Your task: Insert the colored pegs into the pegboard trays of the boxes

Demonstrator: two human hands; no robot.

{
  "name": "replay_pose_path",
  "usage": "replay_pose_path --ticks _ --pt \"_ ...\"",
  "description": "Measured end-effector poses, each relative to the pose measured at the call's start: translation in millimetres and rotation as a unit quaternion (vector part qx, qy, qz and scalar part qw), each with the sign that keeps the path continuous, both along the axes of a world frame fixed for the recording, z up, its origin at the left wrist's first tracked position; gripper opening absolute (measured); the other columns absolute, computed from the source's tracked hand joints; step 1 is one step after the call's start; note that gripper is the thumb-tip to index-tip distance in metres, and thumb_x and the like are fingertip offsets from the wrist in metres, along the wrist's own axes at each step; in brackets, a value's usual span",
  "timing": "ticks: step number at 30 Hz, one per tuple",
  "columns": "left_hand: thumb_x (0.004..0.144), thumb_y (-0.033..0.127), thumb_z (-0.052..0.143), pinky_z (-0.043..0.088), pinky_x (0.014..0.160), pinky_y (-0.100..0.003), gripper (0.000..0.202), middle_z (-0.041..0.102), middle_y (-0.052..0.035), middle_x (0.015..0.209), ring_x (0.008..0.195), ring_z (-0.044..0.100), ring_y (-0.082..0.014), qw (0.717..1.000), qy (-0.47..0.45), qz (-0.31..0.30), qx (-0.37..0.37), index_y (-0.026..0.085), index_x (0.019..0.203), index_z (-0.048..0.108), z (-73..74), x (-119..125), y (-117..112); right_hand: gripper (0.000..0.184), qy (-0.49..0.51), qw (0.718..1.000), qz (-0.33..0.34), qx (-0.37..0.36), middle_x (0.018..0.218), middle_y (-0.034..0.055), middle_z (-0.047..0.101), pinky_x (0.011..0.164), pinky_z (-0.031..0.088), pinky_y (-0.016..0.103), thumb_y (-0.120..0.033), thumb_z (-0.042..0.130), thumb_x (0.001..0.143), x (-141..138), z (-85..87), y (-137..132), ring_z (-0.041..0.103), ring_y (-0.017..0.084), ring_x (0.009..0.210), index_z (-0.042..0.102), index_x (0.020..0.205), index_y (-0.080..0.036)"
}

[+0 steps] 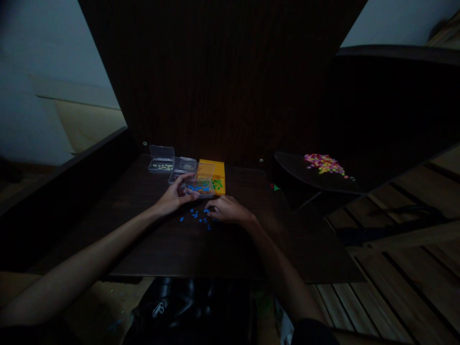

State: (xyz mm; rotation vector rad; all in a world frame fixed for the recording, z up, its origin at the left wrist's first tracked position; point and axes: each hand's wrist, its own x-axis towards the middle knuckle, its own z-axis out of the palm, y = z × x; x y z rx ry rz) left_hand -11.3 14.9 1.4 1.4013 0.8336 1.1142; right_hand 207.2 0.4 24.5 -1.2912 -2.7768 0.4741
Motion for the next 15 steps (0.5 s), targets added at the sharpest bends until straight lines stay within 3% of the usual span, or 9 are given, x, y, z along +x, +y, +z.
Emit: replay_pose_path --ticks 8,15 --pt "0.065 0.023 0.079 0.054 0.083 -0.035 0.071 0.050 -0.0111 0.132 0.077 0.062 -0.0104 1.000 -0.008 -0.004 0.005 0.023 0.127 0.046 -3.4 0.3 2.2 0.030 -0.007 1.000 -0.014 0.008 0.076 0.0001 0.066 0.066 0.039 0.024 -0.030 0.059 0.086 -2.6 2.5 -3.4 0.059 0.014 0.069 0.065 0.115 -0.023" --pt "0.065 0.023 0.079 0.054 0.086 -0.039 0.070 0.049 -0.0116 0.133 0.078 0.062 -0.0106 1.000 -0.010 -0.001 0.007 0.023 0.127 0.046 -4.0 0.2 2.3 0.022 -0.021 0.999 -0.037 0.023 0.076 0.0016 0.066 0.064 0.036 0.024 -0.038 0.059 0.088 -0.4 0.1 -1.0 0.059 0.015 0.071 0.069 0.098 -0.021"
